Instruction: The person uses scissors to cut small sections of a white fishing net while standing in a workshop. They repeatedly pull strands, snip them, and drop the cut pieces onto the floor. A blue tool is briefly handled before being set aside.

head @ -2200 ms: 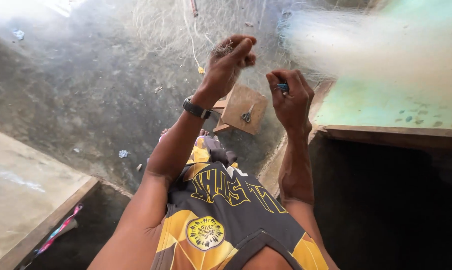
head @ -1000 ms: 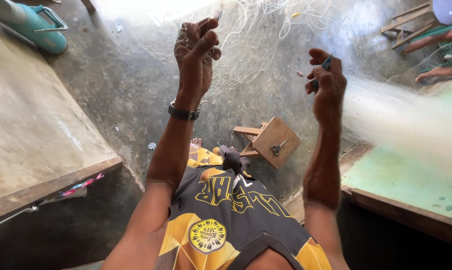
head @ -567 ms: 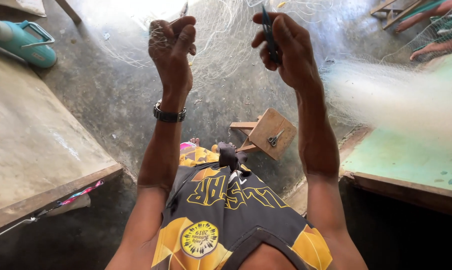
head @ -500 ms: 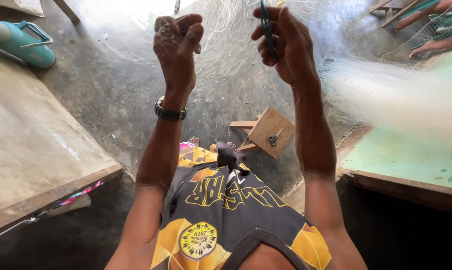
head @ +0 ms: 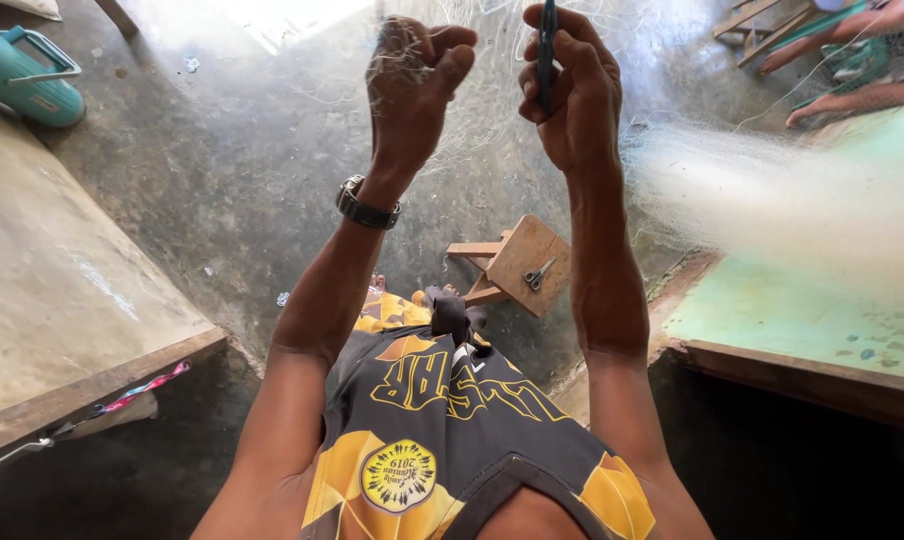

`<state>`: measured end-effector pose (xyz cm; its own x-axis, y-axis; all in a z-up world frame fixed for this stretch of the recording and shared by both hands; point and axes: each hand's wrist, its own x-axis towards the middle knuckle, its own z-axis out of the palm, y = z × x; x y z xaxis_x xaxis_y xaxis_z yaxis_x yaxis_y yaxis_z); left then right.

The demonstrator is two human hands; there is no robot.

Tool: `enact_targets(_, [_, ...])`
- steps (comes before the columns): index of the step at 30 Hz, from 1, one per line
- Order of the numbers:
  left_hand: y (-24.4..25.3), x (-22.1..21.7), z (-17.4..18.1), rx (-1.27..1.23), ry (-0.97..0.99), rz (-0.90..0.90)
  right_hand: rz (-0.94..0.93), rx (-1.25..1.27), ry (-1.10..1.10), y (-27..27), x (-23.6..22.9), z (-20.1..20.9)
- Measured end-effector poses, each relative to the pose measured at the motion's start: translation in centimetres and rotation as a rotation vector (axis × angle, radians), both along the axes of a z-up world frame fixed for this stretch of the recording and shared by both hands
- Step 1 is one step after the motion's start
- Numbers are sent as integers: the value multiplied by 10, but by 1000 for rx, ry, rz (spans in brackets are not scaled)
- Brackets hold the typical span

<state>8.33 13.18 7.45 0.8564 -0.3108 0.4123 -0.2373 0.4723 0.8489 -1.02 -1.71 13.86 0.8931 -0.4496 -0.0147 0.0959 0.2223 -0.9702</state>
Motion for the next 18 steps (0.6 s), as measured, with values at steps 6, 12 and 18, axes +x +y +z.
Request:
enact_targets(6, [4,9,1,-98,59,-68,33,-63,-40,-4,-3,1])
enact_targets(12, [14,21,-7,-25,19,10,-21,31,58,-31,-18,1])
enact_targets(18, [6,22,-6,-28,39,-102,210,424,85,-67,-32,-18])
